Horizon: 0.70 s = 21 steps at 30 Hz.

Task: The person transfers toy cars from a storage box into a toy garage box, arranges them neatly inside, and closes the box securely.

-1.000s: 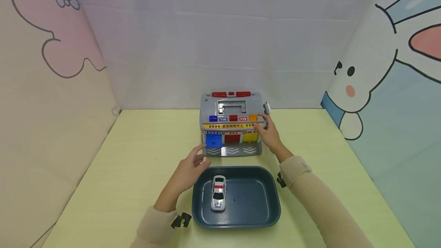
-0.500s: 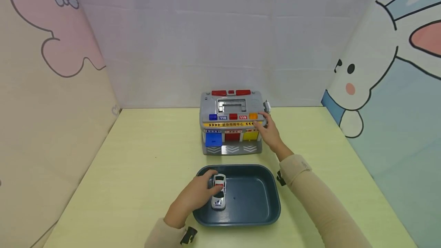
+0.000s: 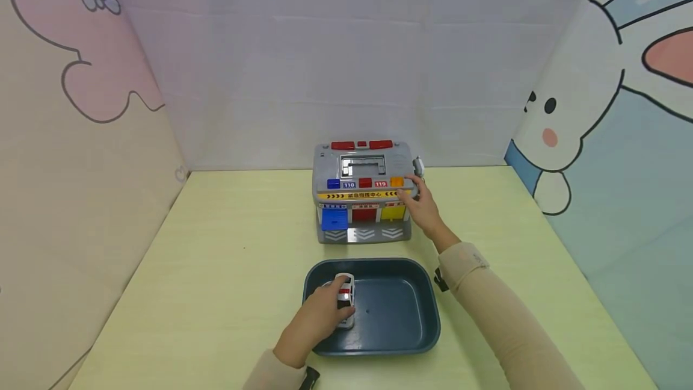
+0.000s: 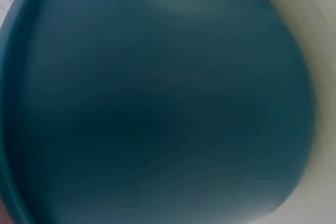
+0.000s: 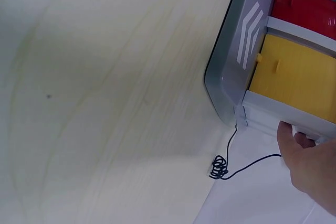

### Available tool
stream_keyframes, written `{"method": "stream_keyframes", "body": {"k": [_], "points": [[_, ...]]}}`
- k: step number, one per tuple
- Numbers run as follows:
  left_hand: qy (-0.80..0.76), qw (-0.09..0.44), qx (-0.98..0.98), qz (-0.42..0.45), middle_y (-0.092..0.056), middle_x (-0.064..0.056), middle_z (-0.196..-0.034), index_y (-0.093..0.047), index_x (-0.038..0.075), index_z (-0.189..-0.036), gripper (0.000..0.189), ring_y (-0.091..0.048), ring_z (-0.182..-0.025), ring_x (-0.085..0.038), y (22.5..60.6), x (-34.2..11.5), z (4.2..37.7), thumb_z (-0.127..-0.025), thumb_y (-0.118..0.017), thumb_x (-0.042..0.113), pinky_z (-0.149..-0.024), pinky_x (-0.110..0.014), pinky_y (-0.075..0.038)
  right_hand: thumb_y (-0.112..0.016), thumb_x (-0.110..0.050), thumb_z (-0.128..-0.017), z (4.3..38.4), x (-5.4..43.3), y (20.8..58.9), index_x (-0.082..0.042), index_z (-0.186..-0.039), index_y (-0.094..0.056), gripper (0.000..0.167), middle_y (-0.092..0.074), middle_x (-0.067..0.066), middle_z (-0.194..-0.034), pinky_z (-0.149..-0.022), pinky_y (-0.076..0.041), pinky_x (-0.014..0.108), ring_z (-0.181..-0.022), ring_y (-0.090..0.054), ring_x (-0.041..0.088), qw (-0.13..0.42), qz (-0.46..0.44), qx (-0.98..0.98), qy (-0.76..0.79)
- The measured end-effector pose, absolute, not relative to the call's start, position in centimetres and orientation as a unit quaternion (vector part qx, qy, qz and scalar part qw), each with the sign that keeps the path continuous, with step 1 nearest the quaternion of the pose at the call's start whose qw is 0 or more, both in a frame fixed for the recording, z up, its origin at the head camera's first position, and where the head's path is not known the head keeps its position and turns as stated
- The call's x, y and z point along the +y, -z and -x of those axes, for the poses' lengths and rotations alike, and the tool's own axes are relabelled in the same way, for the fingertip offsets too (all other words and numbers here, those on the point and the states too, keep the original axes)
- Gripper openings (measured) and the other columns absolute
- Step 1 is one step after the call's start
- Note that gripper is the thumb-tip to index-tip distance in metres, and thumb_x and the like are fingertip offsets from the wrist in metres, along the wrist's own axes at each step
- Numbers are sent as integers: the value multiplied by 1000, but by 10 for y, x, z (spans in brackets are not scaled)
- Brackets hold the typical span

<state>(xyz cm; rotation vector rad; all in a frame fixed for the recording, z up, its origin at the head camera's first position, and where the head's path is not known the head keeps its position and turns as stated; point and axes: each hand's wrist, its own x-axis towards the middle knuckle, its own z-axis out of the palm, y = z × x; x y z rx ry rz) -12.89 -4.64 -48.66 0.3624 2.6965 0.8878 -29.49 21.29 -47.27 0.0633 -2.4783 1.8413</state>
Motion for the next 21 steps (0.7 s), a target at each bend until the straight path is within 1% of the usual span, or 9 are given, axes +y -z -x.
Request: {"method": "stream_keyframes", "body": {"k": [3,7,11,15,17,21], "points": [[-301,138,936,-115,-64,-19,-105,-52,5,-136,61,-61,-92,-34,490,-45,129,-83,-79,21,-77,-52,-53,-55,-28,-101,295,212,472,-13,-147,-34,53,-44,20,-138,-101,-38,49,-114,-48,36,23,-22,-801,-598],[-290,113,943,-122,-65,-22,-108,-56,5,-133,59,-63,-99,-39,494,-42,127,-81,-80,20,-80,-54,-52,-55,-28,-101,295,212,473,-13,-147,-33,53,-44,20,-138,-100,-38,48,-114,-48,35,24,-26,-801,-598],[-280,86,949,-120,-66,-21,-105,-59,6,-130,55,-65,-94,-39,497,-40,125,-81,-81,19,-77,-53,-54,-56,-26,-101,293,211,468,-12,-148,-33,54,-43,20,-139,-101,-38,48,-115,-48,35,10,-21,-796,-604],[-280,76,951,-109,-65,-22,-105,-60,8,-130,53,-65,-91,-37,500,-39,123,-82,-80,18,-75,-51,-54,-55,-20,-101,282,205,450,-7,-148,-32,54,-42,23,-139,-100,-38,48,-115,-47,37,-4,-18,-794,-607],[-286,72,950,-107,-63,-24,-108,-60,9,-130,52,-65,-91,-39,501,-39,123,-82,-80,17,-76,-52,-54,-53,-18,-101,276,202,443,-5,-147,-32,53,-42,24,-138,-99,-39,46,-113,-48,36,-2,-18,-798,-602],[-306,72,944,-104,-59,-31,-112,-58,8,-131,53,-63,-91,-41,504,-38,123,-83,-79,15,-75,-53,-53,-52,-19,-102,273,201,437,-5,-147,-32,51,-44,24,-136,-96,-40,43,-111,-48,35,4,-10,-803,-596]]}}
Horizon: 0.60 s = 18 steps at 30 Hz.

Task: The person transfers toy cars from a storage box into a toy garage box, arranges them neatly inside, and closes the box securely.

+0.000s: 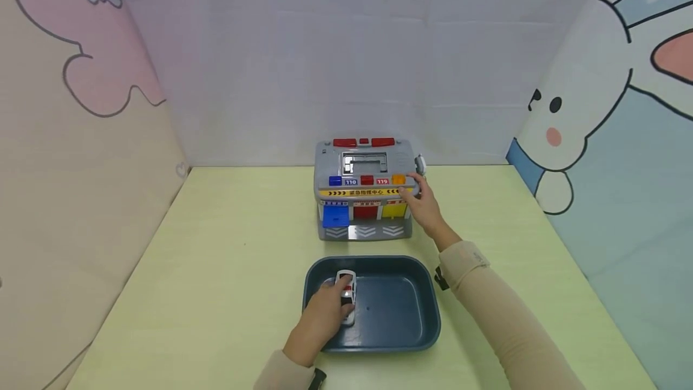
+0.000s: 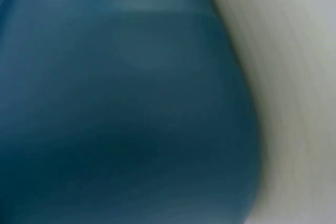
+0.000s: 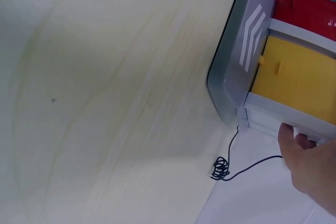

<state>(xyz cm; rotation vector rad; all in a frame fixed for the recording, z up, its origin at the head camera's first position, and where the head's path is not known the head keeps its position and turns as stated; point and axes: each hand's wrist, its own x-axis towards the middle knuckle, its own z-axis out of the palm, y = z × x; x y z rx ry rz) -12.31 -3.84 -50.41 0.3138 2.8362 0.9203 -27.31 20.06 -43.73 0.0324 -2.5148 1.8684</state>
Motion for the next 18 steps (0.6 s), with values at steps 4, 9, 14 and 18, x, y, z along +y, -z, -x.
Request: {"method": "stream_keyframes", "body": {"k": [4,9,14,18], "points": [[-322,80,938,-100,-56,-33,-109,-55,8,-133,54,-62,-86,-39,506,-38,123,-84,-77,14,-72,-53,-53,-53,-19,-102,276,203,441,-5,-148,-32,52,-43,24,-136,-96,-40,43,-111,-48,35,3,-11,-800,-599],[-339,91,931,-99,-51,-37,-112,-51,7,-136,57,-60,-89,-42,509,-36,125,-85,-76,12,-75,-55,-52,-55,-26,-101,291,211,460,-11,-149,-33,55,-43,20,-139,-98,-39,45,-115,-47,33,8,-10,-797,-604],[-358,93,924,-101,-54,-33,-111,-53,8,-136,55,-59,-91,-38,510,-37,127,-86,-75,9,-75,-52,-53,-55,-32,-101,297,213,472,-15,-149,-34,55,-45,19,-137,-99,-38,47,-114,-47,34,24,-13,-805,-593],[-366,82,920,-114,-62,-23,-106,-57,8,-134,52,-59,-92,-33,508,-39,127,-85,-74,7,-75,-48,-53,-56,-32,-100,298,212,473,-16,-148,-35,54,-45,19,-137,-101,-37,48,-114,-47,35,24,-10,-805,-593]]}}
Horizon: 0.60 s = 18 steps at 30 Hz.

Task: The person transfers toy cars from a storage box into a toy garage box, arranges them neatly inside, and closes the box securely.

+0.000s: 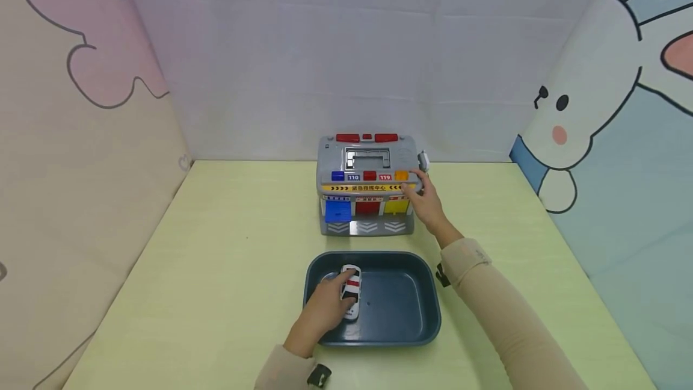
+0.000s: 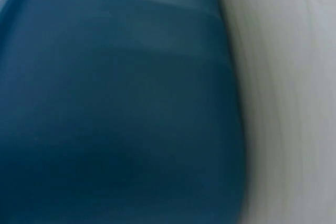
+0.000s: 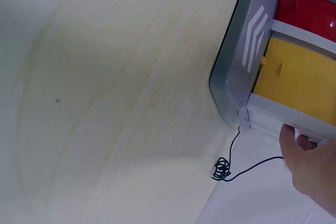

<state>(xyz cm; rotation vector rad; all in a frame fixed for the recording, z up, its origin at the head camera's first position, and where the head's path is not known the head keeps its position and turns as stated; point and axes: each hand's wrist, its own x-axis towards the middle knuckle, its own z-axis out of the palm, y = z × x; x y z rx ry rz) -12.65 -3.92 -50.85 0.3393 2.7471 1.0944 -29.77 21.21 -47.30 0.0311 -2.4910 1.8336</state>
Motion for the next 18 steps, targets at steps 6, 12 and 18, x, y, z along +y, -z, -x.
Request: {"method": "stream_keyframes", "body": {"k": [6,12,18], "points": [[-414,106,898,-104,-63,-9,-96,-57,14,-136,51,-59,-77,-20,504,-46,128,-88,-73,11,-63,-35,-51,-56,-27,-100,300,212,470,-13,-148,-34,54,-43,20,-140,-103,-36,48,-115,-45,35,7,-4,-796,-605],[-516,100,844,-101,-61,-8,-102,-56,16,-138,53,-60,-84,-20,496,-57,131,-89,-73,14,-66,-33,-53,-56,-22,-100,300,213,468,-10,-149,-33,55,-41,21,-141,-103,-36,50,-117,-45,37,1,-6,-790,-614],[-568,78,815,-83,-61,-15,-112,-54,18,-139,53,-64,-88,-22,494,-67,133,-90,-72,18,-71,-36,-56,-56,-29,-101,298,212,473,-14,-148,-34,54,-43,18,-139,-103,-36,47,-116,-46,33,20,-12,-793,-608]]}}
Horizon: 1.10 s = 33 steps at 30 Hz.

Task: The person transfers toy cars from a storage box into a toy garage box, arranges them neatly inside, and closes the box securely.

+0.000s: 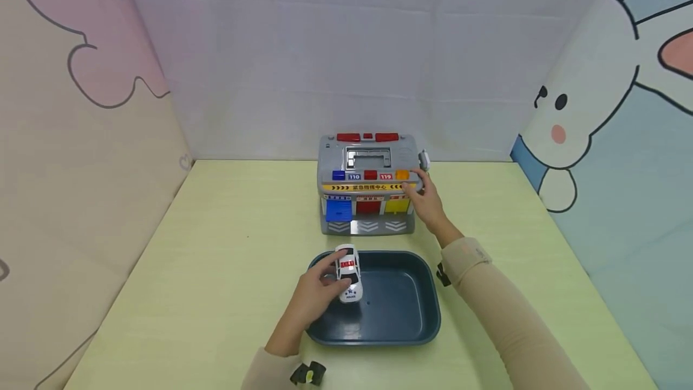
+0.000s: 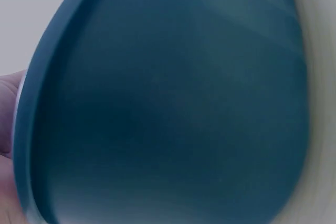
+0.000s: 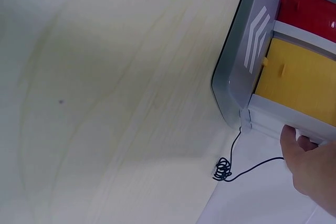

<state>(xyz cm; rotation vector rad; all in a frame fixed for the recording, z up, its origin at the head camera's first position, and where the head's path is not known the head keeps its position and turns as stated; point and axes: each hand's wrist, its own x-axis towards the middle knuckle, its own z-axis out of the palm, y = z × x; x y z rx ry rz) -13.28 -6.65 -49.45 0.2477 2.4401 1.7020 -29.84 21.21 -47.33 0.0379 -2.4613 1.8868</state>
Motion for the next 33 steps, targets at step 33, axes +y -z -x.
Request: {"method": "stream_keyframes", "body": {"k": [33], "points": [[-681,11,732,27,-55,-30,-127,-56,10,-139,49,-59,-110,-37,498,-103,167,-91,-69,10,-90,-44,-51,-55,-23,-101,283,205,454,-8,-149,-33,55,-42,23,-139,-103,-37,49,-114,-47,37,6,-8,-790,-612]]}}
